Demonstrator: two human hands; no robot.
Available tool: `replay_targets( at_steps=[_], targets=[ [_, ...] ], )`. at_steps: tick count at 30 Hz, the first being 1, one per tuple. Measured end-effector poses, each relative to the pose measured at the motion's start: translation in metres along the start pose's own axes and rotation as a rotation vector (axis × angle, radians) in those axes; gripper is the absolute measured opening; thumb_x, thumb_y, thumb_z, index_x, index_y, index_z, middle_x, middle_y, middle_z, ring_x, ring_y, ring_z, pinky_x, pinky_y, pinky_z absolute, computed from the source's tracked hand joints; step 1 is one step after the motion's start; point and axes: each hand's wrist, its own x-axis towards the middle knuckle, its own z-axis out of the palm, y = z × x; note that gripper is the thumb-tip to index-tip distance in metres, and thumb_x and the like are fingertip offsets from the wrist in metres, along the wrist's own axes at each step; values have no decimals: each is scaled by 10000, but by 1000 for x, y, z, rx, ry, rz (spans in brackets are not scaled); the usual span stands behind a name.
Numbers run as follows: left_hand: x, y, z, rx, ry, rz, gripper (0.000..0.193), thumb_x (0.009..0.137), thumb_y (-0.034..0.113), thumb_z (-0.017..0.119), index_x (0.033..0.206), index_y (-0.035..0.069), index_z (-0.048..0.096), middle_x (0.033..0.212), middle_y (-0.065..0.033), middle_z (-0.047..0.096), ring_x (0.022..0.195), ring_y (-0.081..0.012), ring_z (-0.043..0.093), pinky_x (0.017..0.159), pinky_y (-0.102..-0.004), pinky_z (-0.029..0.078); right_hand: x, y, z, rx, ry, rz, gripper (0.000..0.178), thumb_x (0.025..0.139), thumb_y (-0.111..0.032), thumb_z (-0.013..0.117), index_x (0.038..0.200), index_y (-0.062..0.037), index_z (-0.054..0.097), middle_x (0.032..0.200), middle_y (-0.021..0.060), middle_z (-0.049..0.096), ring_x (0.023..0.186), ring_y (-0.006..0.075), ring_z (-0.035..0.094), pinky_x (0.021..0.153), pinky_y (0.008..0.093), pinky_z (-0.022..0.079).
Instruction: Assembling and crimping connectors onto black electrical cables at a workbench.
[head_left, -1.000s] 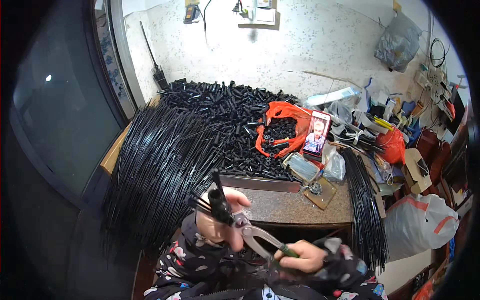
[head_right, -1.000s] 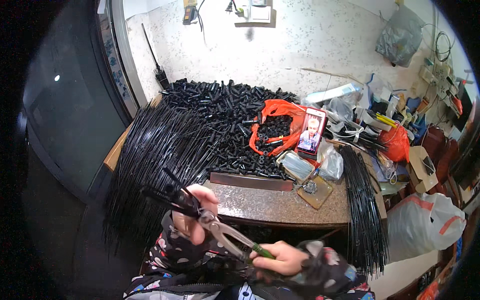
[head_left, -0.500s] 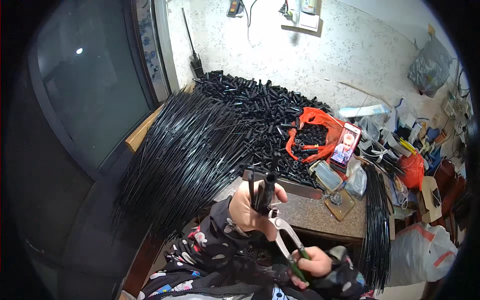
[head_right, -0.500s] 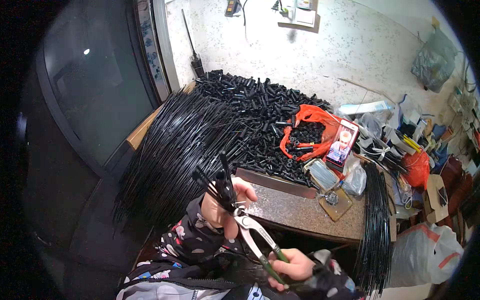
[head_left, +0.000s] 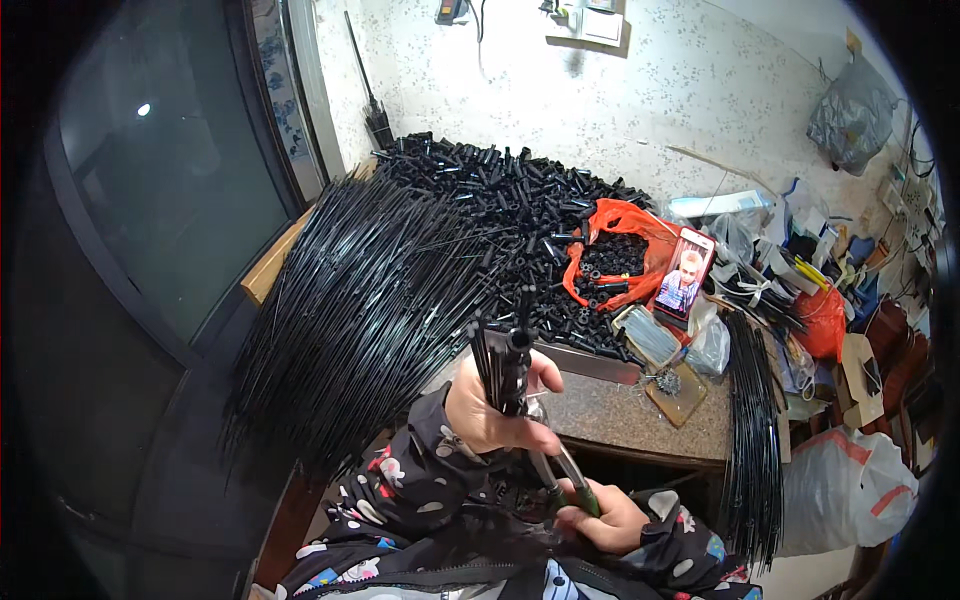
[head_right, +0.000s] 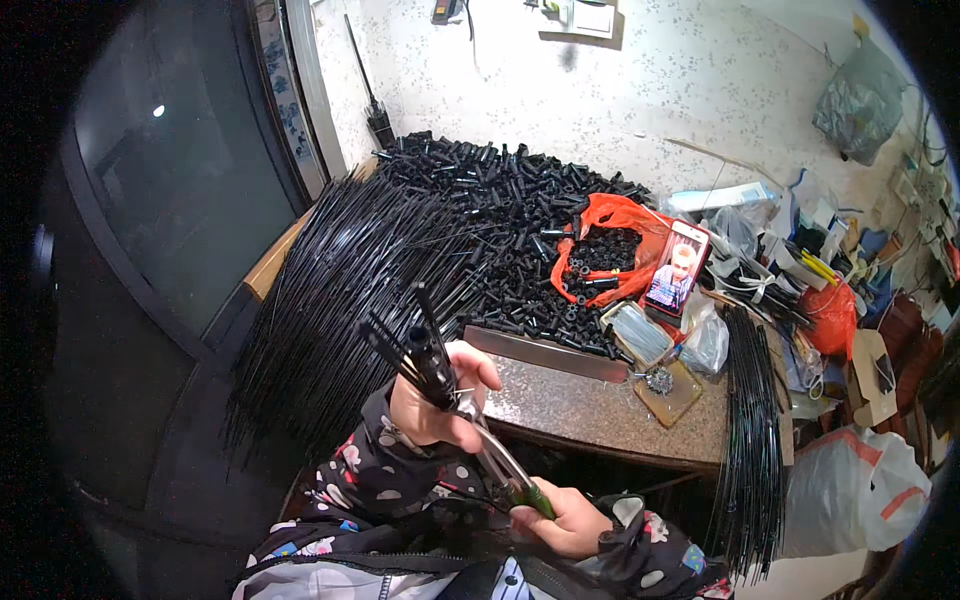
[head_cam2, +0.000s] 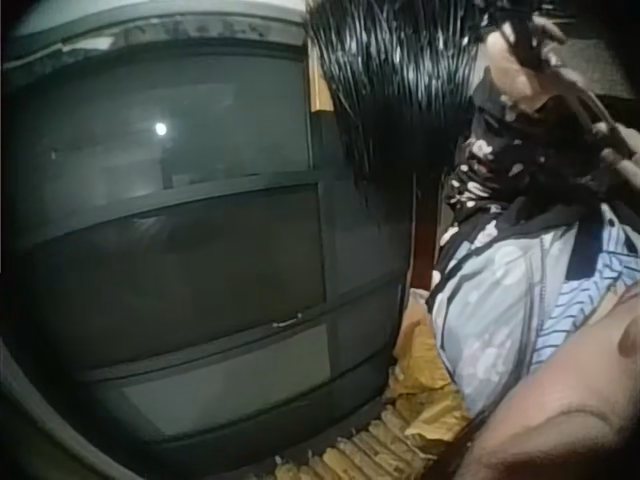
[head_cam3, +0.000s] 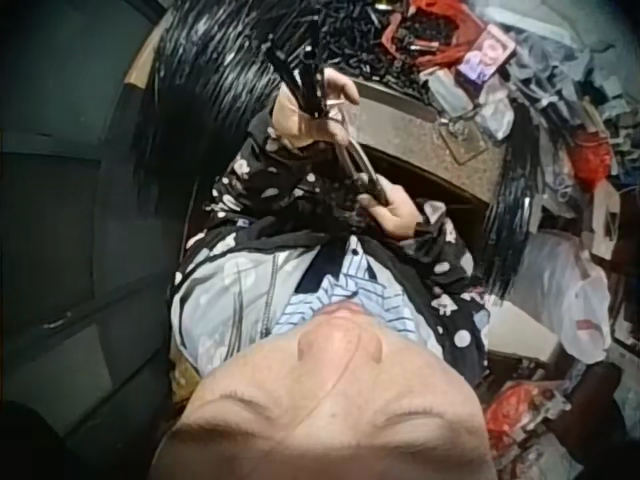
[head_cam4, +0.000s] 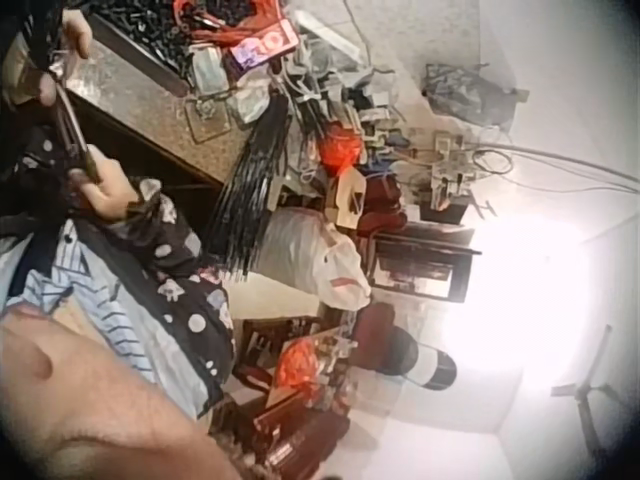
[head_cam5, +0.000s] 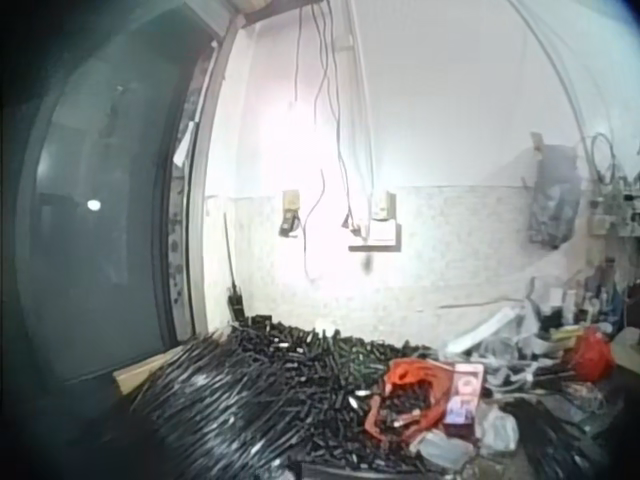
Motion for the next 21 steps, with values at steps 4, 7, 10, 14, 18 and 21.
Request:
replay_targets(
  at_steps=[4,7,10,14,18,21],
  targets=[
    [4,29,13,383,86,29,336,573,89,786,803,19,551,641,30,490,570,-35,431,499,-185,337,2,-3,-12,458,-269,33,480,881,-108,450,1322,-78,261,995,79,560,849,115,544,749,253,431],
    [-2,25,11,288,133,-11,294,592,115,777,767,29,557,633,33,494,555,-33,429,494,-185,334,-1,-17,-16,670,-332,163,556,885,-115,442,1362,-112,156,949,84,558,789,110,534,701,234,429],
    [3,22,13,216,137,-79,262,597,59,753,776,19,565,666,29,530,574,-22,457,509,-170,346,3,4,-5,448,-246,4,504,855,-53,488,1307,-88,268,780,23,519,628,76,489,539,219,389],
    [3,17,24,211,182,-99,243,603,35,737,769,12,561,659,18,532,566,-30,465,513,-162,350,10,25,26,449,-65,-27,175,817,-65,566,984,-29,530,682,-5,525,583,77,479,539,231,399],
    [-3,12,27,40,274,-50,287,602,77,749,808,0,566,634,28,509,552,-31,446,501,-169,341,17,8,26,-89,391,-259,204,793,-70,577,980,-8,525,735,90,600,659,120,574,616,264,456],
    [-4,9,26,54,269,3,285,621,95,736,826,-3,564,626,39,501,548,-28,440,495,-173,342,20,9,20,-335,507,-375,208,781,-54,570,982,-19,531,748,135,593,673,198,612,609,265,462]
  ],
)
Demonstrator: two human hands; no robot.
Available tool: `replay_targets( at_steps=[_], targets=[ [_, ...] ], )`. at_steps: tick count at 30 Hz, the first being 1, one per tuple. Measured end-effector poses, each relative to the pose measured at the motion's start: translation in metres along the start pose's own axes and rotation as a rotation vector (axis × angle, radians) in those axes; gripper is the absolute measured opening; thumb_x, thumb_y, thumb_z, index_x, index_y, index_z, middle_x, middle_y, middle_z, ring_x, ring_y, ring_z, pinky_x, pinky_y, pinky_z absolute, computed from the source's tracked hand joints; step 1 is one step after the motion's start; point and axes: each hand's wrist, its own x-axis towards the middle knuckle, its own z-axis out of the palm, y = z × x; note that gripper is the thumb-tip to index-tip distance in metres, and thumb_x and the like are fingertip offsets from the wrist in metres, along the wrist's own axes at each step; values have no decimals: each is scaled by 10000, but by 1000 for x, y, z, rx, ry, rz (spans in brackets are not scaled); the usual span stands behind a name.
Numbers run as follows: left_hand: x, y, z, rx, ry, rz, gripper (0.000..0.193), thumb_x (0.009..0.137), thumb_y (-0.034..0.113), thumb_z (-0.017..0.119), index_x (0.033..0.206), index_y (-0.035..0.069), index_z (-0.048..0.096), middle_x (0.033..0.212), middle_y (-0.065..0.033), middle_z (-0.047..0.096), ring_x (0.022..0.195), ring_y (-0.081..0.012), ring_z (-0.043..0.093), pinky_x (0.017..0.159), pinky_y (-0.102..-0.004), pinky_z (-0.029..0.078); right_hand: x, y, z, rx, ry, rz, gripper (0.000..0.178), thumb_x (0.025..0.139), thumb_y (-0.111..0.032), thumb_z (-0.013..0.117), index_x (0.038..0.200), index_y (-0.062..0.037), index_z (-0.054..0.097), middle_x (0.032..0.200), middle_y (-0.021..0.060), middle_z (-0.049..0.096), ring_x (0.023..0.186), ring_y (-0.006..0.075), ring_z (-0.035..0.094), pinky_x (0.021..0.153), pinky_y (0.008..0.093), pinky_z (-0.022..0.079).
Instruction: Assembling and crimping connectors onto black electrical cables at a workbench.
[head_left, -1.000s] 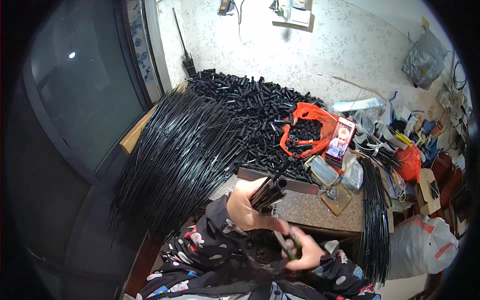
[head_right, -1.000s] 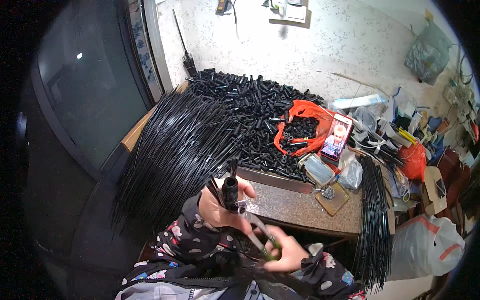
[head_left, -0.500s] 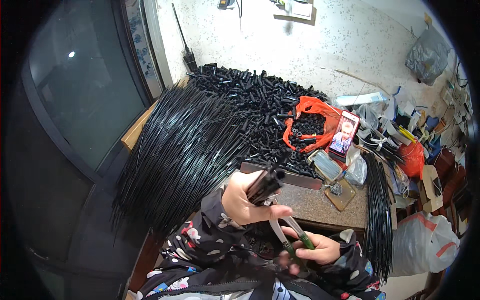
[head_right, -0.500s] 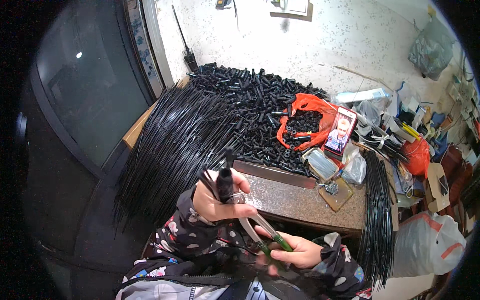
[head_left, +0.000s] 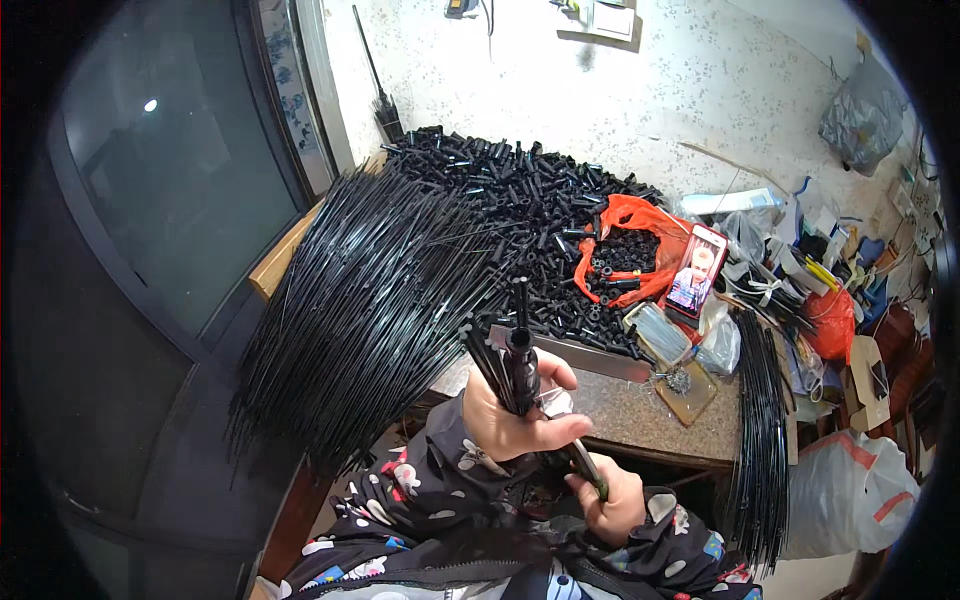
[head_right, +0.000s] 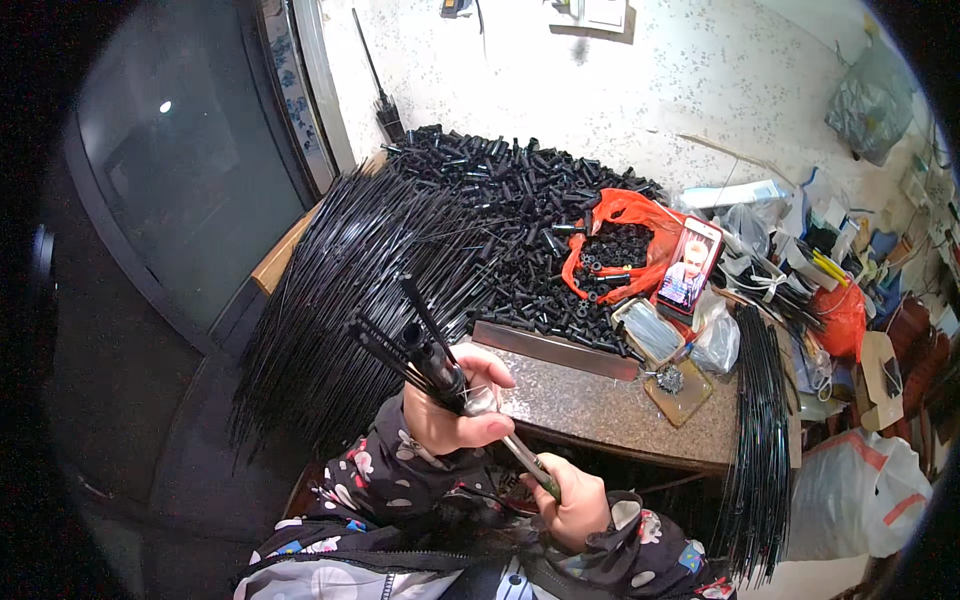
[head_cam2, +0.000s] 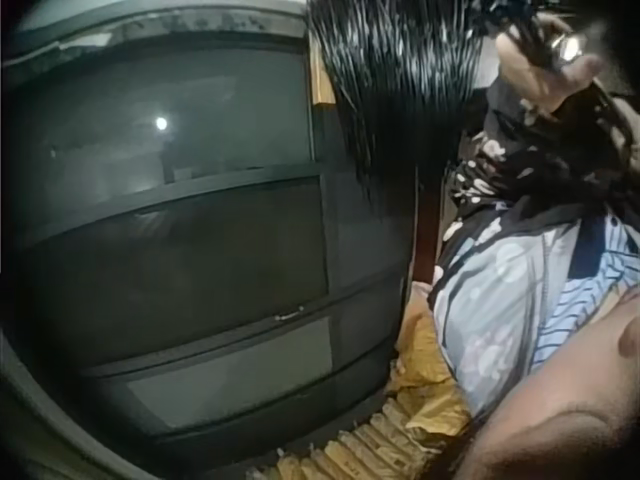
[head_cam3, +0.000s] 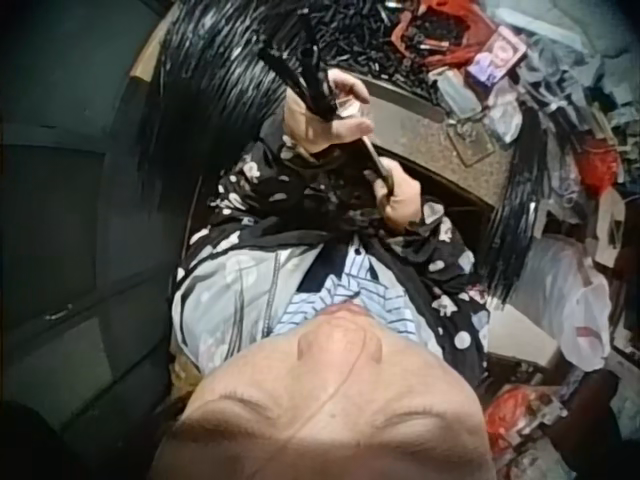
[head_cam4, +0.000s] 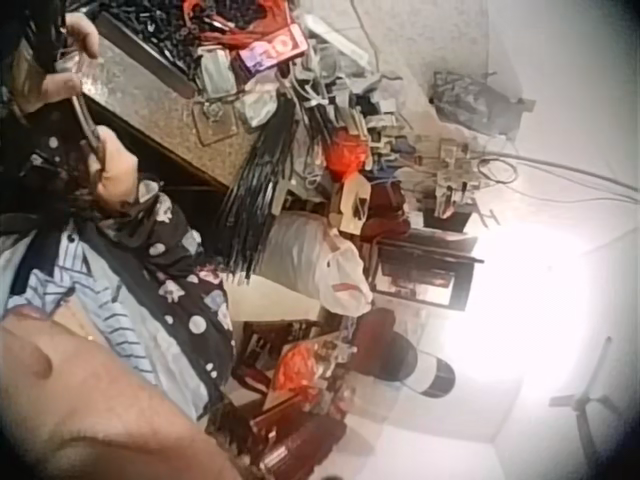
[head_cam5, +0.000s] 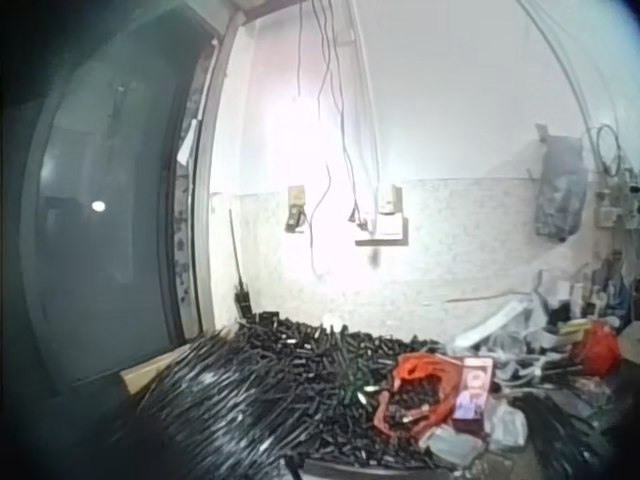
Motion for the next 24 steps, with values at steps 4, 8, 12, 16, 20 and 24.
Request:
replay_targets(
  at_steps=[4,8,12,16,20,24],
  targets=[
    [-4,-10,4,66,-11,61,289,655,23,678,896,-39,531,647,23,512,552,-23,449,504,-155,341,-6,-13,2,7,-65,100,212,781,-43,556,991,-27,532,751,132,594,680,208,614,618,264,464],
    [-4,-2,16,22,153,-37,287,608,125,729,808,8,560,627,36,496,564,-31,441,504,-186,368,-13,-11,1,39,-108,225,220,783,-27,530,1003,-26,528,749,126,599,676,179,611,629,263,464],
    [-3,0,14,144,147,29,275,614,123,722,796,1,555,588,36,498,530,-32,445,491,-191,381,-13,-10,-2,66,-56,180,226,783,-45,548,1007,-22,529,730,117,602,666,169,605,630,262,461],
    [-3,-5,19,174,198,68,183,636,83,695,712,-1,551,584,19,512,533,-42,473,487,-208,395,-16,-7,2,27,-101,259,213,784,-44,550,997,-33,534,702,105,589,637,155,588,613,255,456],
    [-4,-13,14,229,157,64,333,684,189,725,871,7,518,655,-4,542,583,-46,491,525,-223,414,-16,-1,-2,138,-157,329,206,793,-55,545,998,-41,525,669,89,565,621,124,559,613,257,450],
    [-3,-21,10,110,116,20,329,804,233,613,970,25,420,691,9,499,577,-49,458,539,-189,382,-14,22,-21,329,122,214,208,729,-11,586,922,-45,516,930,97,492,820,126,500,706,227,399]
  ],
)
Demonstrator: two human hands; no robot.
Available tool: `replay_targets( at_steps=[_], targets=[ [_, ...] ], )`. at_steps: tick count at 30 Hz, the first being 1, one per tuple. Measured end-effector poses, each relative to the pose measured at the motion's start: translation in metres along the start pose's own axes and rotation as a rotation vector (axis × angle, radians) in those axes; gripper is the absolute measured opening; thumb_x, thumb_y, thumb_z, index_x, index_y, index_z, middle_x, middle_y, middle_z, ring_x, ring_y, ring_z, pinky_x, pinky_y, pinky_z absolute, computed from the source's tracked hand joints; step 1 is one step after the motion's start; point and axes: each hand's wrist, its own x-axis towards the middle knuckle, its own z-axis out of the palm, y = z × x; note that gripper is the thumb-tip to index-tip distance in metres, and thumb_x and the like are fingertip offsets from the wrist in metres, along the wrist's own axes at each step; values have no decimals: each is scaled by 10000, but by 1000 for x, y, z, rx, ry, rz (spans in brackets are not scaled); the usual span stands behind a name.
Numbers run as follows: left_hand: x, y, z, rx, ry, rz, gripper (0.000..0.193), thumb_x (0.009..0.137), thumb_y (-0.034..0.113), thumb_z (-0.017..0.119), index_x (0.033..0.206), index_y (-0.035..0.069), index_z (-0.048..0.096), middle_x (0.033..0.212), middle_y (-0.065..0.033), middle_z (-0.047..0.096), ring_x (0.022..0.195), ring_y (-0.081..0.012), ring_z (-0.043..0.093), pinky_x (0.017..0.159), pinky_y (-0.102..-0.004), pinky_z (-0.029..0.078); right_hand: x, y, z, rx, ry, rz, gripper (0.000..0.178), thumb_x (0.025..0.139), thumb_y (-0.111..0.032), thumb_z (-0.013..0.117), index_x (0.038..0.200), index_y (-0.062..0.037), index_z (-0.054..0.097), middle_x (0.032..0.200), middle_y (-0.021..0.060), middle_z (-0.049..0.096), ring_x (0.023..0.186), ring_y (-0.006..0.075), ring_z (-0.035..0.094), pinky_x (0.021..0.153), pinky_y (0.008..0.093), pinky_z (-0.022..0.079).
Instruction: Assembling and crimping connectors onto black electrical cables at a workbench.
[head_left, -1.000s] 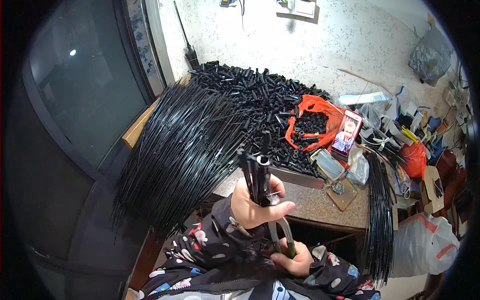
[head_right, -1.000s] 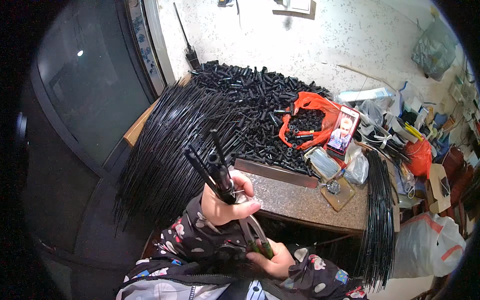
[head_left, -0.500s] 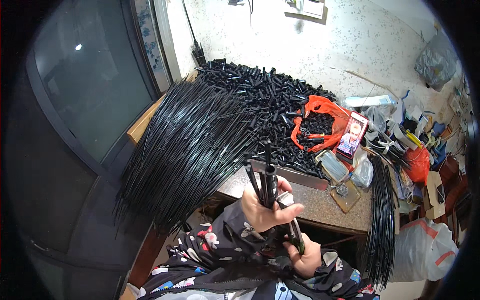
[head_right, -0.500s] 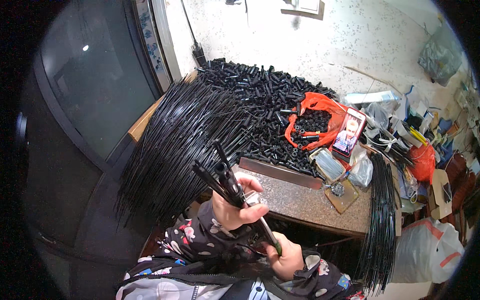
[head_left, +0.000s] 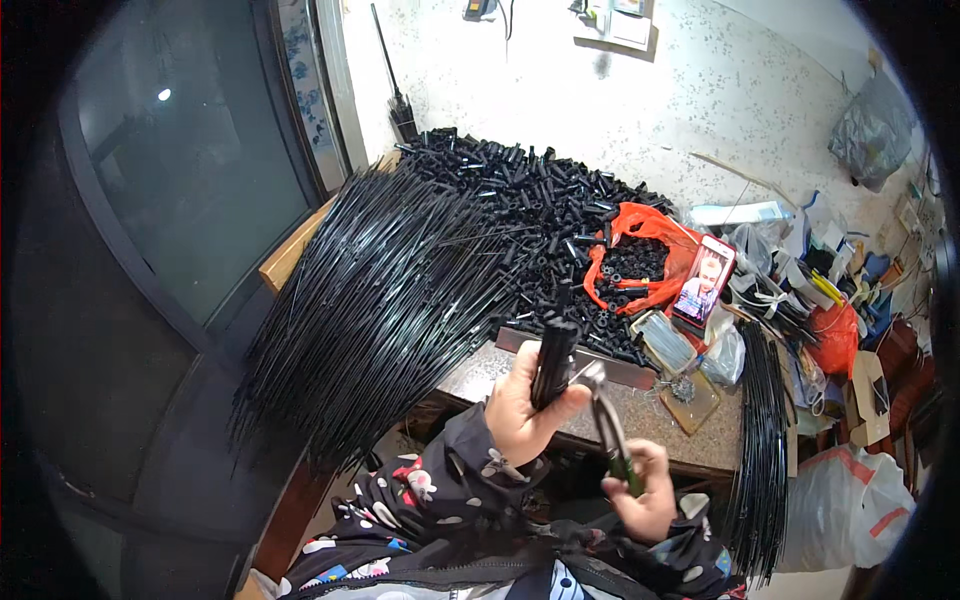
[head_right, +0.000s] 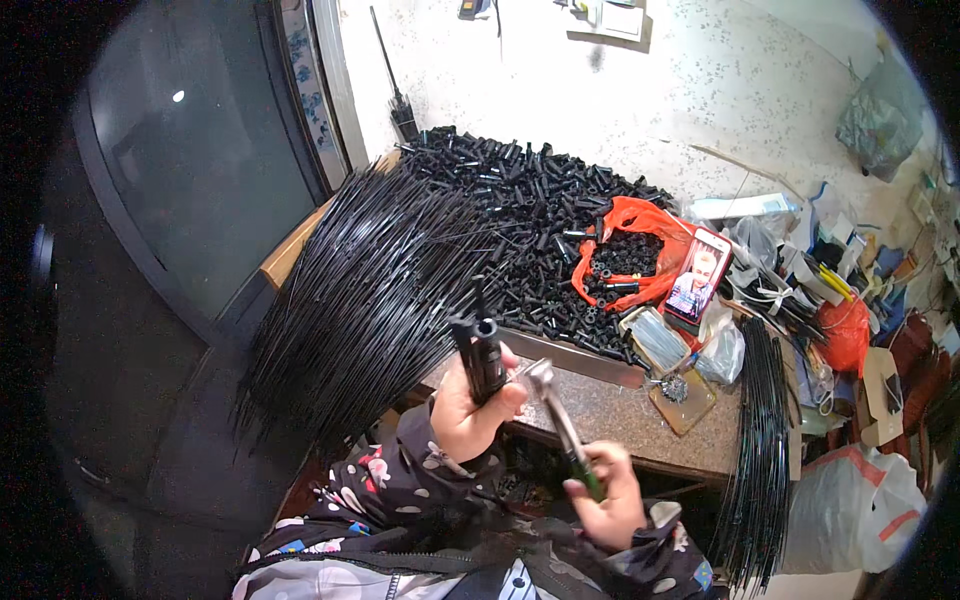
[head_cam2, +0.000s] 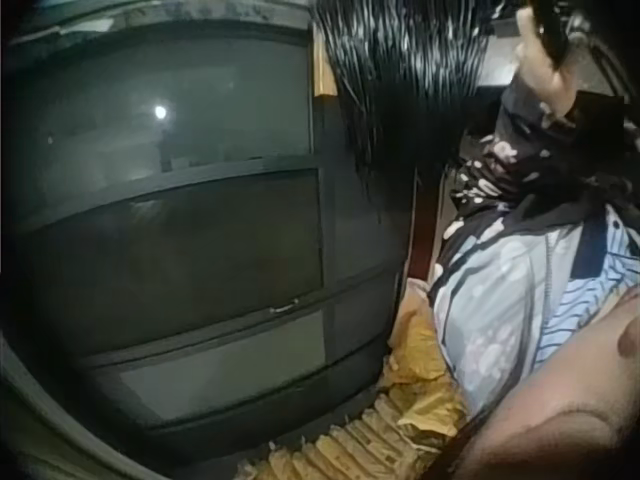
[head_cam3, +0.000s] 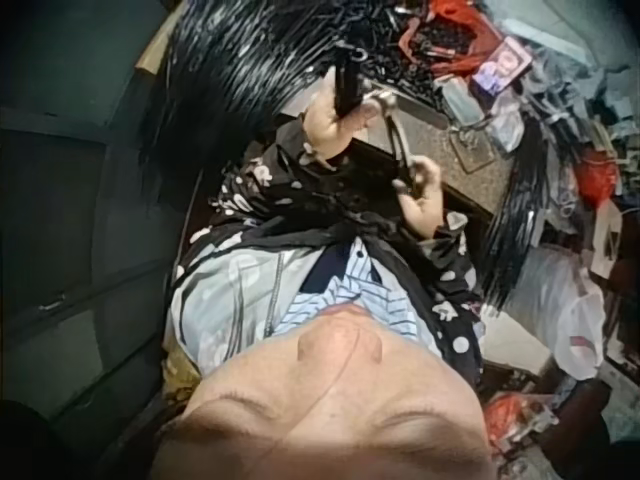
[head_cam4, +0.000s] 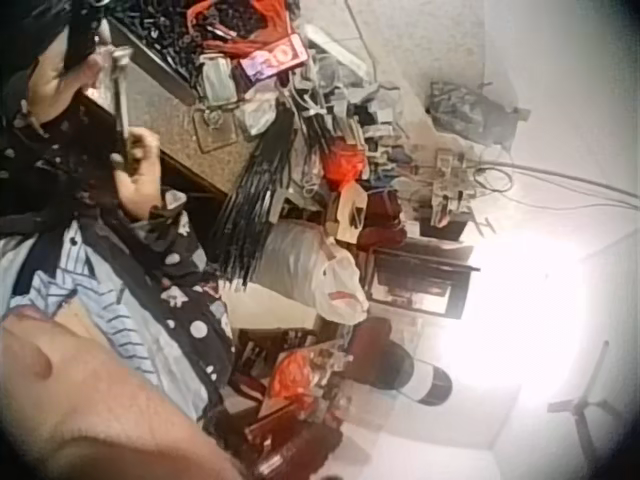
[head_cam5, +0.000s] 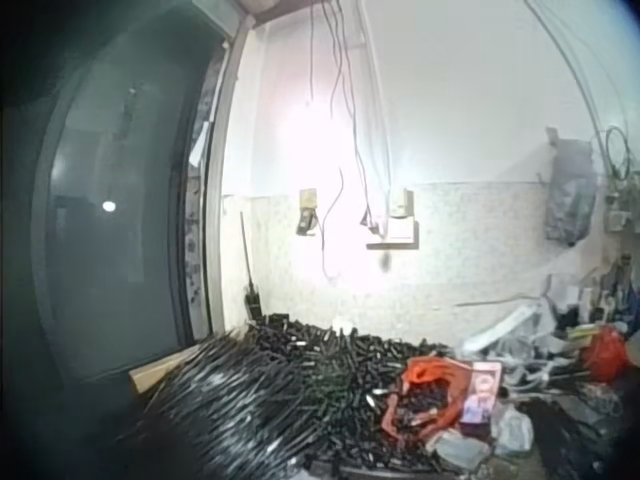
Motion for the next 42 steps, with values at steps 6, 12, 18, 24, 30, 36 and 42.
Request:
replay_targets(
  at_steps=[6,12,18,24,30,36,42],
  targets=[
    [-5,-7,-12,-187,-43,93,243,775,209,650,804,39,478,698,1,439,624,-96,418,591,-234,356,16,-29,-27,327,-192,26,219,719,-76,601,919,-14,537,1118,127,415,973,189,454,799,287,399],
    [-3,-19,-16,-339,-126,132,386,747,248,670,888,21,391,732,-59,478,547,-104,457,511,-237,409,17,-57,-34,-941,34,-882,348,436,-110,658,777,-56,608,946,39,543,882,299,481,705,409,372],
    [-7,-14,-19,-148,-43,115,430,749,325,659,907,12,410,754,-46,496,538,-71,453,494,-199,397,17,-56,-35,-1008,73,-914,288,532,-56,666,817,-50,625,955,34,540,868,272,489,692,390,382],
    [-5,-12,-14,-215,-73,101,405,786,368,602,909,29,417,728,-44,485,522,-72,431,472,-202,375,15,-79,-34,-1140,42,-929,349,557,5,663,899,-44,618,924,108,520,800,244,499,662,340,413],
    [-3,0,-14,-386,-142,113,408,782,368,604,845,25,391,631,-47,450,489,-88,415,446,-213,371,17,-62,-38,-776,-194,-822,293,566,19,672,849,-1,596,939,46,558,803,266,515,688,331,443],
    [-5,5,-5,-571,-158,-25,430,754,393,630,803,37,395,566,-29,413,465,-91,391,388,-227,349,17,-52,-40,-631,-215,-786,266,519,-13,669,773,6,593,931,52,556,804,274,507,699,336,436],
    [-4,2,-4,-624,-231,-86,359,808,343,580,824,41,385,598,-7,372,477,-89,363,486,-260,346,15,-69,-46,-1185,171,-887,210,473,-154,641,675,-134,585,924,-61,529,972,312,479,947,543,173]
  ],
)
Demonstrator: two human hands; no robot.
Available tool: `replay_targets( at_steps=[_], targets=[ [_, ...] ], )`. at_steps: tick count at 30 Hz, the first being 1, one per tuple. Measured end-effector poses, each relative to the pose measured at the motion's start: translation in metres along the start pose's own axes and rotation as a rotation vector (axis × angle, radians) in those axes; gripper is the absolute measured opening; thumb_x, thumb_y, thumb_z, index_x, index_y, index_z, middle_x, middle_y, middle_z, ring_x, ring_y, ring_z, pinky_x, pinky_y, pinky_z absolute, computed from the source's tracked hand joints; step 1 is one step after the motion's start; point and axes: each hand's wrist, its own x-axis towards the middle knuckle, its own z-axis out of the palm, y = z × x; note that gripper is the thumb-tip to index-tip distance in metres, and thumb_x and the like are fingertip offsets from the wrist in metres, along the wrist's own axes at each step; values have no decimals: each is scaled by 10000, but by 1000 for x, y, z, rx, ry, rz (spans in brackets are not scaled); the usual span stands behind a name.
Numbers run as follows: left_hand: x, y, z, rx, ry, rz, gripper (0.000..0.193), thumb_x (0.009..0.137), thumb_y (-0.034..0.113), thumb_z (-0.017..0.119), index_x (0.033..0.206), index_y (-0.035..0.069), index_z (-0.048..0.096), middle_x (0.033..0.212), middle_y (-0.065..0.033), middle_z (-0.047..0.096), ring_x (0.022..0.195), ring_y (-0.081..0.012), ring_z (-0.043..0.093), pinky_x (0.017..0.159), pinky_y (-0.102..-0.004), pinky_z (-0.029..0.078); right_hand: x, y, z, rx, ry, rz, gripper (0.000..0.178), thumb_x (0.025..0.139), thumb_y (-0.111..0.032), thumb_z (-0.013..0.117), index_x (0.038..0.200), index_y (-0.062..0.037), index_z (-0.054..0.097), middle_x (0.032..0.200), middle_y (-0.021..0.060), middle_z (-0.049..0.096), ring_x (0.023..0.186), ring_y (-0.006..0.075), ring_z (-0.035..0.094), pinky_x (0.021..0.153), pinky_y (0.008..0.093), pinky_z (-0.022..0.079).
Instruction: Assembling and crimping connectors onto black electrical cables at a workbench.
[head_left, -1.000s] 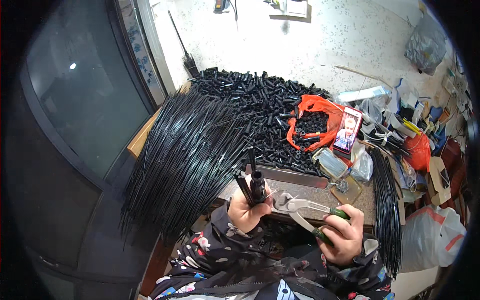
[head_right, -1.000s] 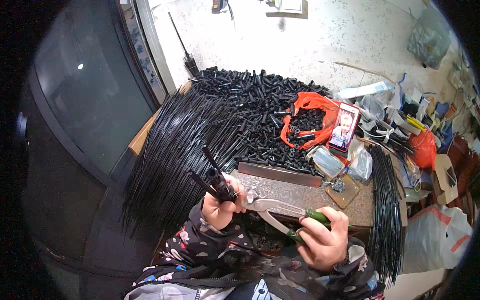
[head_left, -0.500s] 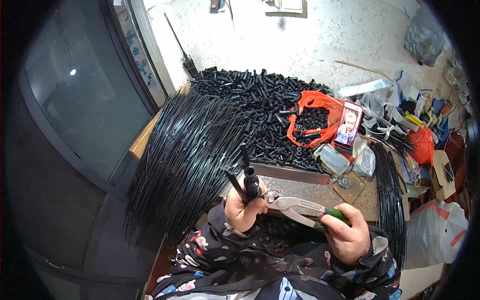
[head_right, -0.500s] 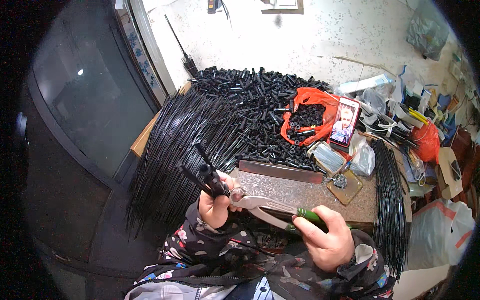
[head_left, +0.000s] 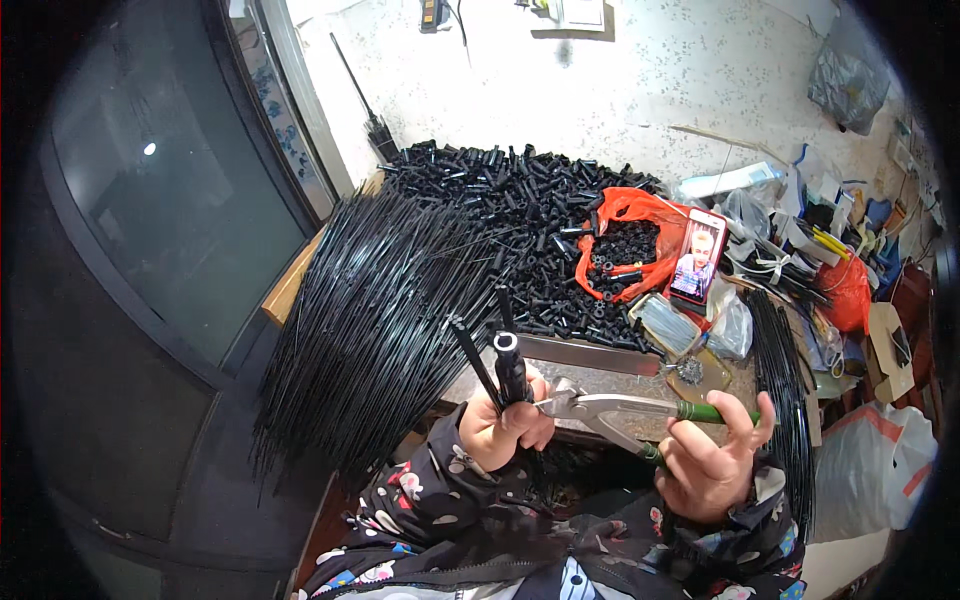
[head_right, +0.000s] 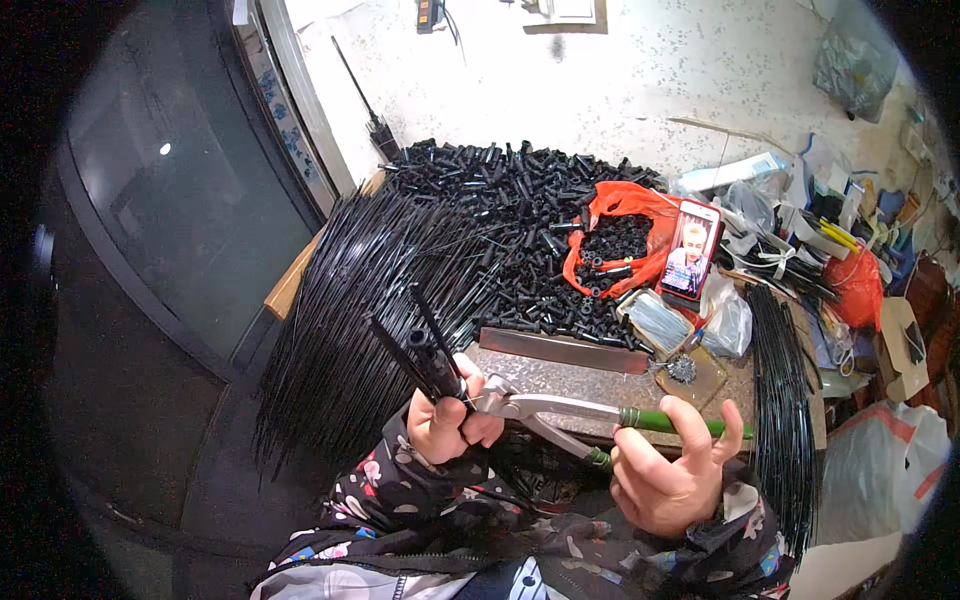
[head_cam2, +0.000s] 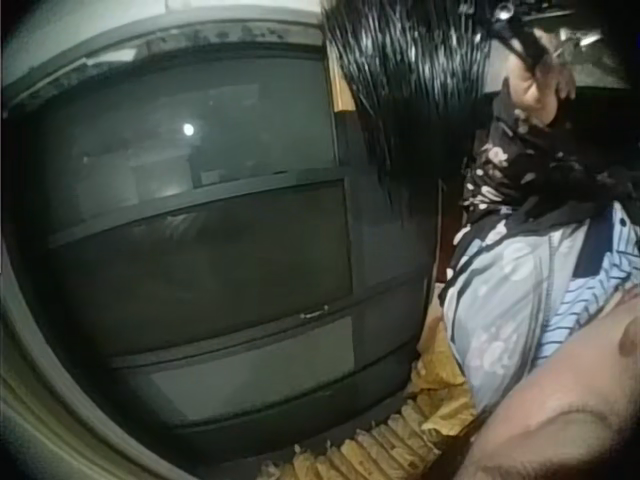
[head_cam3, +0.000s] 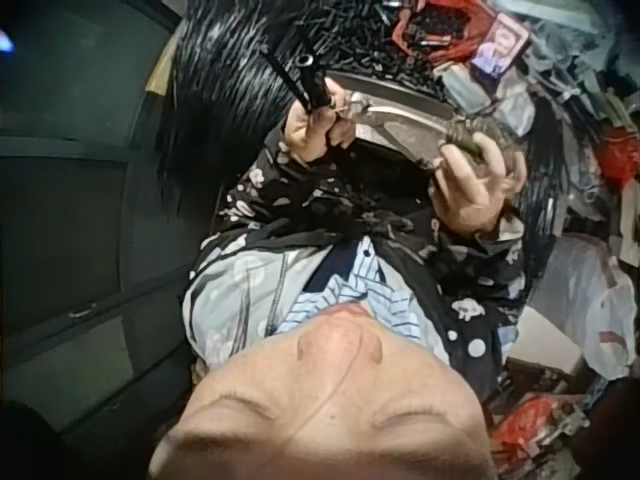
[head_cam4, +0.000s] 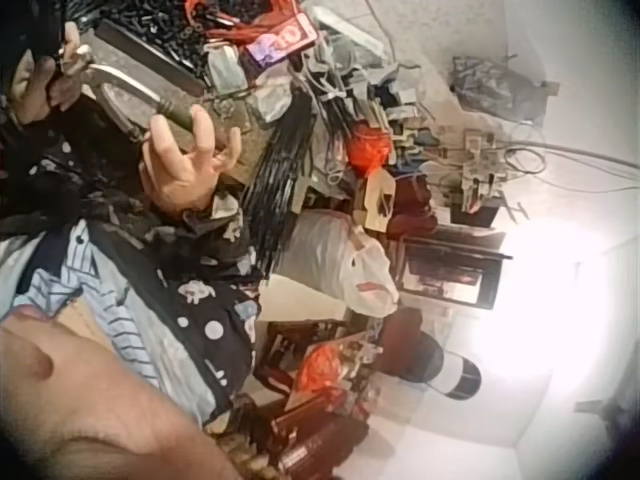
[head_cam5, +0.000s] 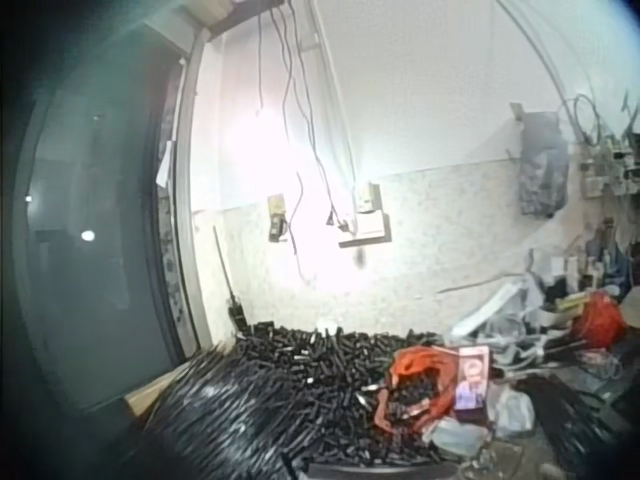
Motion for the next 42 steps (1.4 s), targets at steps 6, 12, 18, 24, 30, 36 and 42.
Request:
replay_targets(
  at_steps=[6,12,18,24,30,36,42],
  targets=[
    [4,3,-1,86,-8,30,344,824,340,560,831,35,402,587,4,378,473,-75,370,476,-232,348,0,5,-3,22,110,41,313,567,-96,662,870,-164,629,997,15,518,911,232,516,790,382,413],
    [4,3,-2,212,172,149,449,772,382,612,913,-8,440,641,-54,474,450,-75,396,409,-219,326,-14,16,19,1070,-365,149,253,726,-129,642,876,60,566,945,171,566,828,333,588,656,331,496],
    [10,3,-1,16,-49,-53,440,774,324,632,1011,11,431,784,-17,474,554,-60,445,506,-192,383,-47,-17,55,2540,-1309,1503,183,776,-109,550,909,1,491,633,190,553,513,234,580,466,332,486],
    [15,-2,5,319,143,162,303,778,245,644,921,11,516,647,40,501,544,-15,425,493,-160,323,-11,-21,54,1018,-416,559,510,645,-83,618,1114,-25,426,732,101,570,545,176,543,508,290,433],
    [8,9,-6,280,174,157,371,768,347,635,840,-2,531,635,-4,510,498,-31,435,453,-162,325,-10,-6,32,1378,-849,439,341,724,-77,623,1021,43,505,770,150,601,637,206,594,572,288,470],
    [17,1,2,91,37,-37,382,704,308,713,846,2,534,658,10,523,571,-45,468,518,-171,351,-19,-24,66,1857,-1102,734,526,642,-64,699,1103,5,454,655,45,563,533,104,556,468,221,419],
    [13,4,-7,451,117,119,599,439,194,875,903,35,532,757,46,512,696,-44,464,619,-218,394,-16,-4,46,521,10,182,488,591,-40,614,1059,-11,481,827,150,571,665,276,558,597,346,453]
  ],
)
